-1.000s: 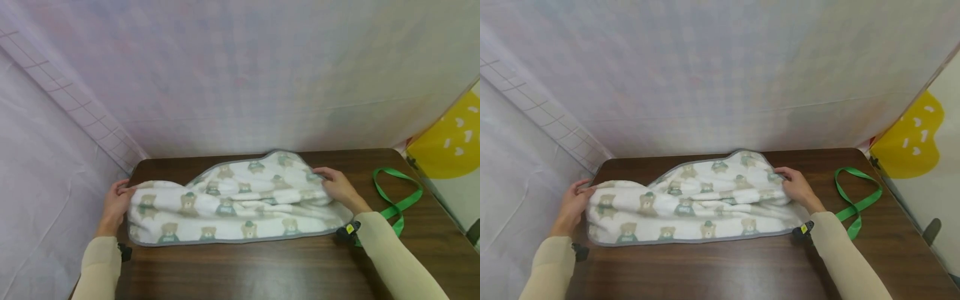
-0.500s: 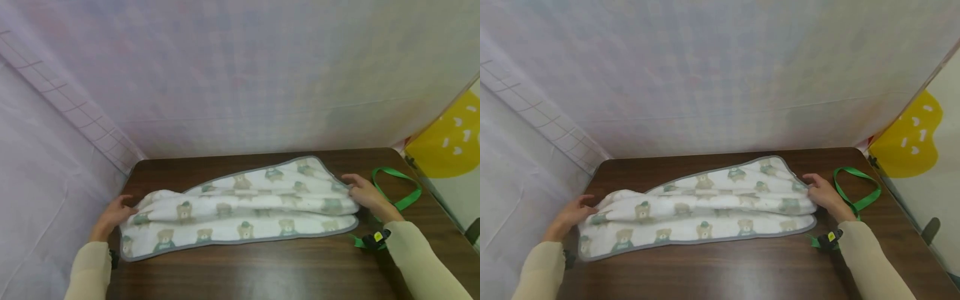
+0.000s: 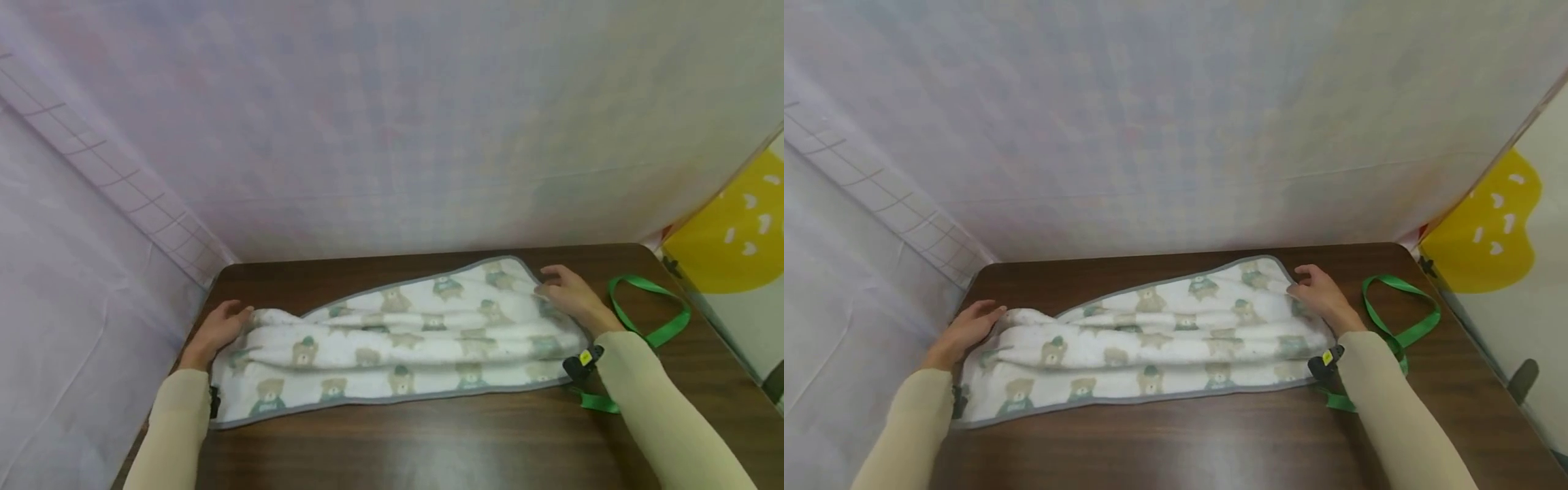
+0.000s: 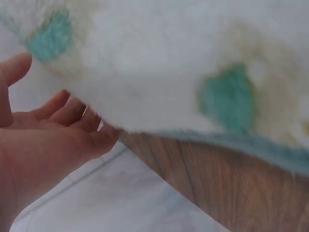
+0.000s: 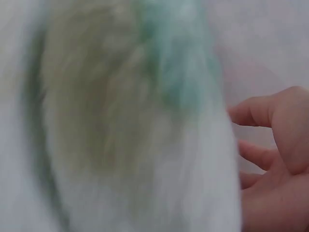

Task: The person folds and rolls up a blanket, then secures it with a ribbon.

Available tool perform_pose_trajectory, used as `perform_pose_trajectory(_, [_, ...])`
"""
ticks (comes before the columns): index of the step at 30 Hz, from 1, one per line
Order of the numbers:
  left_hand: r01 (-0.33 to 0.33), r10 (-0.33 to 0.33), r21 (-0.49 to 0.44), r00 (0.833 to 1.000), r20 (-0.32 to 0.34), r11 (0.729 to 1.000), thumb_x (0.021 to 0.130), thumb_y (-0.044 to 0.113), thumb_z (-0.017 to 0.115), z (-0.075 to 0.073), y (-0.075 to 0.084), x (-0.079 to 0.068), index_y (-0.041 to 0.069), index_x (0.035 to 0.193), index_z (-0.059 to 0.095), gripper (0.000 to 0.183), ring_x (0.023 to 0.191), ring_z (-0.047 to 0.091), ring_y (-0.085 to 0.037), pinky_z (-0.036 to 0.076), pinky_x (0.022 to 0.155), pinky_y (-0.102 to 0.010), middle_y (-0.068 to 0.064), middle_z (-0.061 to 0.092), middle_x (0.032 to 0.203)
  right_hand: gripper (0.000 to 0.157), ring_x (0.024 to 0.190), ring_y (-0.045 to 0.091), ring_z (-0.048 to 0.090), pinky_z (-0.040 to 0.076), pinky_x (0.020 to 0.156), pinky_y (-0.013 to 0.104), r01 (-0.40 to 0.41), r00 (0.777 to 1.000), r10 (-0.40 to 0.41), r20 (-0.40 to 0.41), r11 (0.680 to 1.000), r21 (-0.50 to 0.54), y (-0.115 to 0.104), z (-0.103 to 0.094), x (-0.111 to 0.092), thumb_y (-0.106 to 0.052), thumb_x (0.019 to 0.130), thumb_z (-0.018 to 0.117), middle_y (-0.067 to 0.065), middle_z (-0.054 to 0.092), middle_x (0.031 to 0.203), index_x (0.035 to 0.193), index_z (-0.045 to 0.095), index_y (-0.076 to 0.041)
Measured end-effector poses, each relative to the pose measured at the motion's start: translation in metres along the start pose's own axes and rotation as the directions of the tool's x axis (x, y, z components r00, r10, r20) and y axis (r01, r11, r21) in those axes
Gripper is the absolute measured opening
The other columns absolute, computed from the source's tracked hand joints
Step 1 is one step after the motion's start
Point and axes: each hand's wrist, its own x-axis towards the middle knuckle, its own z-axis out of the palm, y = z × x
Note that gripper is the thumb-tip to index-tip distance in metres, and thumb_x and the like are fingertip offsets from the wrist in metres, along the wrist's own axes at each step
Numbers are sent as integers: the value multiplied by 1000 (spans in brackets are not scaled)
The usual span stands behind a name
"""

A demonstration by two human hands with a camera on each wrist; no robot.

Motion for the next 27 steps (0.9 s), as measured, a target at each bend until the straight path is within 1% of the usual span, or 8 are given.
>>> perform_pose_trajectory(1, [1, -1, 22, 1000, 5, 1000, 101, 57, 37, 1, 1, 1, -4, 154, 21, 83, 142, 25, -48, 28, 112, -60, -31, 23, 157, 66, 126, 48, 45, 42, 99, 59, -1, 1000, 1, -4, 1000, 11, -2, 2, 3, -28, 99, 55, 35, 43, 141, 150, 29, 3])
perform_pose_trajectory(8, [70, -70, 37, 998, 2, 997, 98, 67, 33, 3, 8, 3, -3, 150, 32, 88, 137, 34, -47, 32, 108, -60, -30, 31, 153, 59, 123, 45, 46, 44, 94, 55, 29, 999, -28, -19, 998, 62, -9, 9, 11, -29, 101, 51, 32, 43, 141, 149, 32, -1])
perform_pose_trajectory(12, [85, -86, 23, 995, 50, 996, 95, 72, 33, 3, 9, 6, -3, 154, 26, 96, 141, 27, -48, 28, 112, -60, -29, 24, 157, 54, 114, 39, 49, 45, 87, 47, 64, 996, -60, -61, 996, 66, -11, 12, 12, -33, 103, 49, 27, 48, 132, 146, 38, -3])
perform_pose_trajectory(16, [79, -69, -61, 987, 147, 995, 99, 61, 43, 5, 7, 7, -3, 155, 24, 86, 140, 32, -45, 35, 110, -56, -28, 25, 158, 50, 114, 38, 49, 43, 88, 48, 82, 993, -75, -90, 994, 71, -11, 13, 12, -33, 104, 49, 25, 49, 130, 145, 43, -5])
perform_pose_trajectory(19, [55, -33, -121, 983, 178, 991, 103, 42, 48, 5, 7, 8, 1, 157, 20, 73, 140, 32, -43, 35, 110, -52, -28, 22, 159, 47, 128, 43, 42, 39, 99, 57, 84, 993, -77, -89, 992, 88, -11, 13, 12, -23, 103, 50, 27, 44, 143, 146, 44, -6])
perform_pose_trajectory(23, [-22, 44, -171, 991, 124, 985, 103, 21, 48, 4, 9, 9, 10, 160, 10, 69, 143, 26, -42, 31, 111, -51, -29, 18, 160, 49, 143, 45, 27, 25, 112, 64, 92, 992, -84, -90, 992, 87, -11, 11, 13, -12, 100, 48, 24, 31, 157, 149, 43, -8])
perform_pose_trajectory(25, [-72, 87, -209, 994, 63, 975, 101, 13, 49, 4, 13, 10, 15, 161, 7, 72, 140, 31, -40, 38, 106, -43, -30, 24, 157, 50, 144, 45, 25, 23, 113, 64, 89, 992, -80, -101, 992, 87, -12, 7, 13, -11, 100, 46, 23, 27, 159, 150, 42, -9])
perform_pose_trajectory(27, [-129, 128, -241, 992, -20, 962, 100, 8, 50, 3, 17, 11, 21, 161, 7, 75, 134, 40, -38, 45, 95, -32, -30, 32, 154, 51, 144, 44, 25, 23, 113, 64, 91, 989, -79, -123, 991, 101, -13, 3, 12, -11, 101, 45, 22, 27, 159, 151, 40, -9])
